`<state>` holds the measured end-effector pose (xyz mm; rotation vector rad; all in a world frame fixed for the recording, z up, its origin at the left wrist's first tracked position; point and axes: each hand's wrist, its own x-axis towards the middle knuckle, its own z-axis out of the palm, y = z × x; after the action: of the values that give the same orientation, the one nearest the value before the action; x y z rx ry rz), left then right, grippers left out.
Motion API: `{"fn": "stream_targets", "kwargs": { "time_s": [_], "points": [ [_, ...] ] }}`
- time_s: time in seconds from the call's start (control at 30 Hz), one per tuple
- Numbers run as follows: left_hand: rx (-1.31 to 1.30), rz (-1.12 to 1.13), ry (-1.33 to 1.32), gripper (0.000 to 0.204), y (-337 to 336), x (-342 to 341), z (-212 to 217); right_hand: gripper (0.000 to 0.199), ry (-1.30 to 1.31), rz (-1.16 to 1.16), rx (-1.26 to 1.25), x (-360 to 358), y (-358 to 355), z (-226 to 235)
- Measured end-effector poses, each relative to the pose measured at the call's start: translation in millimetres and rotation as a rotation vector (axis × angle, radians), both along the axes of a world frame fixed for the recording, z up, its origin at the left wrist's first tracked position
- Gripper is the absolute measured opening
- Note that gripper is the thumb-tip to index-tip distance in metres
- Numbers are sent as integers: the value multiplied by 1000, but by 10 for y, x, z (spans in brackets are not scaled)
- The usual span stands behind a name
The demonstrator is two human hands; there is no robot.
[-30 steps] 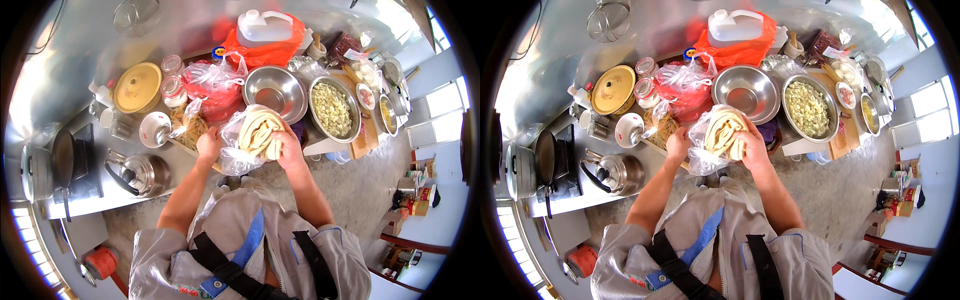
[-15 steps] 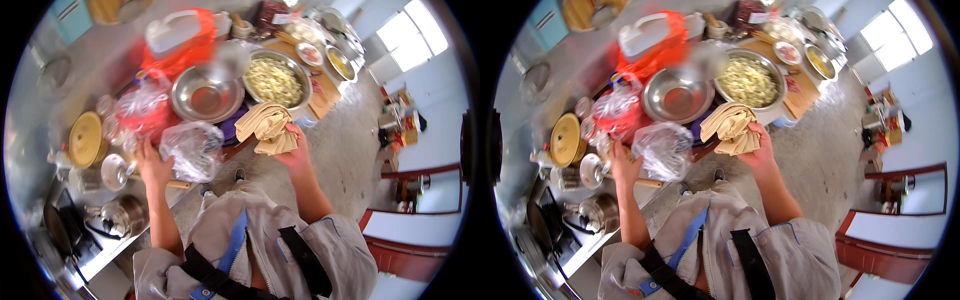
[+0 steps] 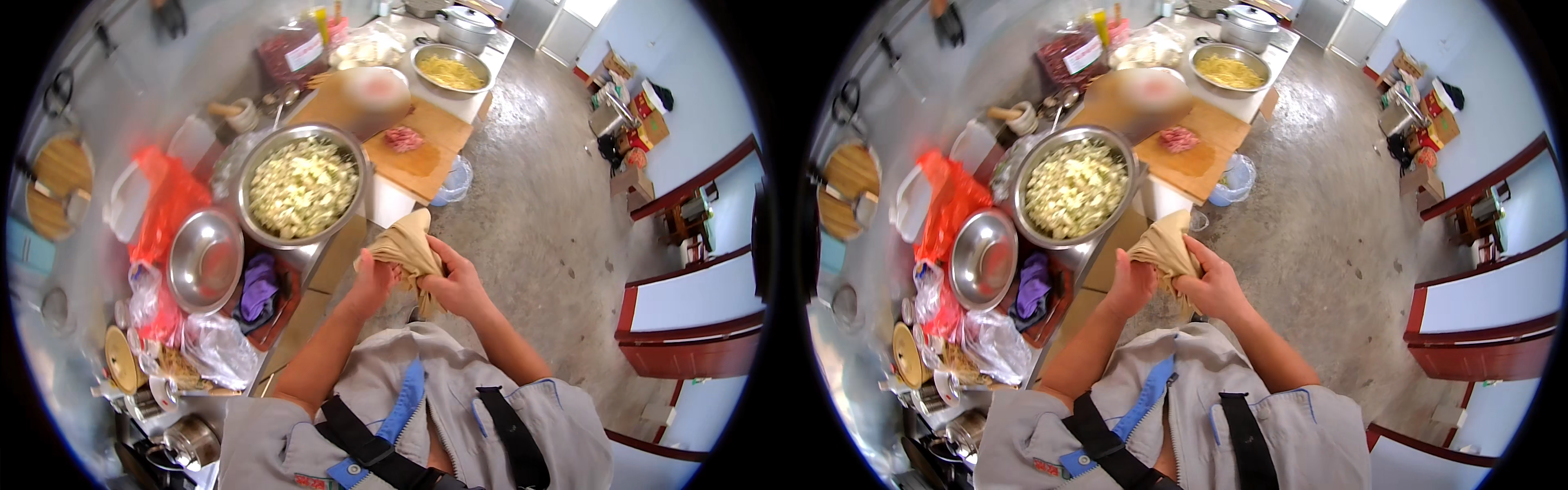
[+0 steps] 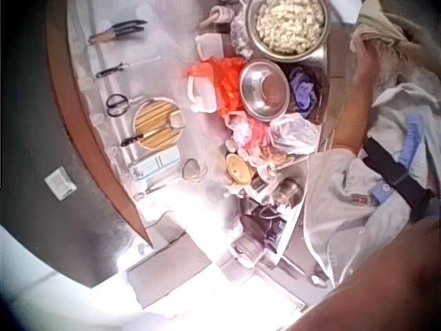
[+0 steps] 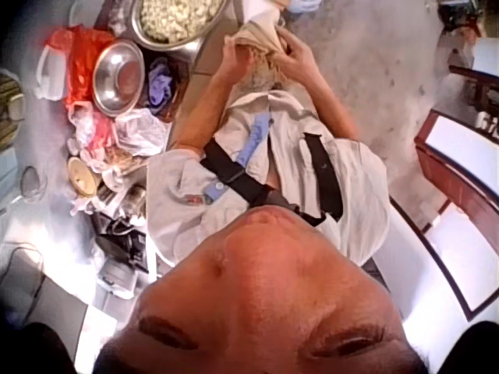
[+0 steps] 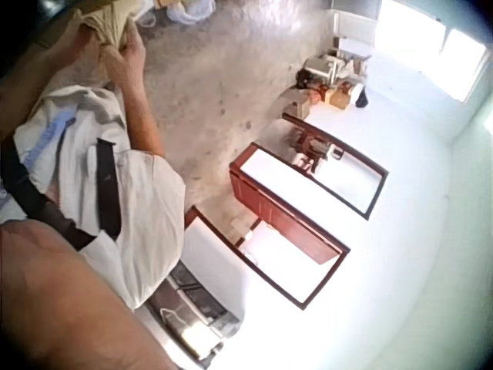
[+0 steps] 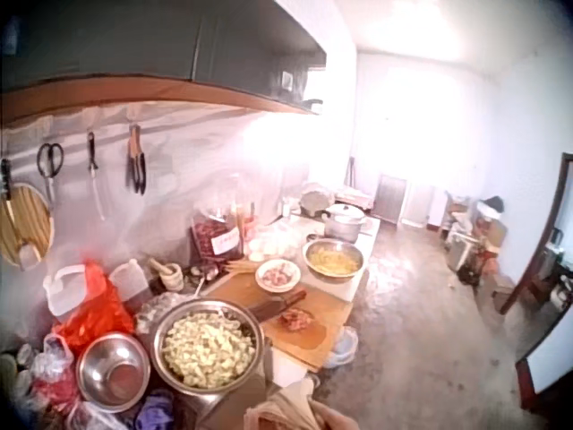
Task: The person moves around a kitchen, handling a kettle and a pan before placing them on the floor. They then walk to a counter and begin preparing food by mixing chopped cabbage in a bowl and slicing a block of tofu into strips on a wooden cutting board.
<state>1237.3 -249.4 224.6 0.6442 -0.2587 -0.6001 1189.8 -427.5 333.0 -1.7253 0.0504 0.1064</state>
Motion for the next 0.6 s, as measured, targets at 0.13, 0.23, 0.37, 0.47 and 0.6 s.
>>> {"fn": "stream_targets", "kwargs": {
  "time_s": [0.13, 0.23, 0.37, 0.47, 0.6],
  "points": [
    [-308, 87, 204, 80, -760, 512, 569, 76, -379, 68, -807, 341, -616, 193],
    [-149, 153, 220, 63, -1143, 907, 780, 79, -635, 95, -966, 768, -923, 62],
    [-116, 249, 260, 62, -1361, 1485, 498, 77, -794, 192, -1044, 1405, -1137, 101],
    [-401, 322, 83, 66, -1439, 1719, 299, 76, -940, 270, -1031, 1914, -1262, 49],
    [-457, 440, 215, 67, -1633, 2153, -54, 68, -826, 473, -925, 2549, -1475, 149]
  ]
}}
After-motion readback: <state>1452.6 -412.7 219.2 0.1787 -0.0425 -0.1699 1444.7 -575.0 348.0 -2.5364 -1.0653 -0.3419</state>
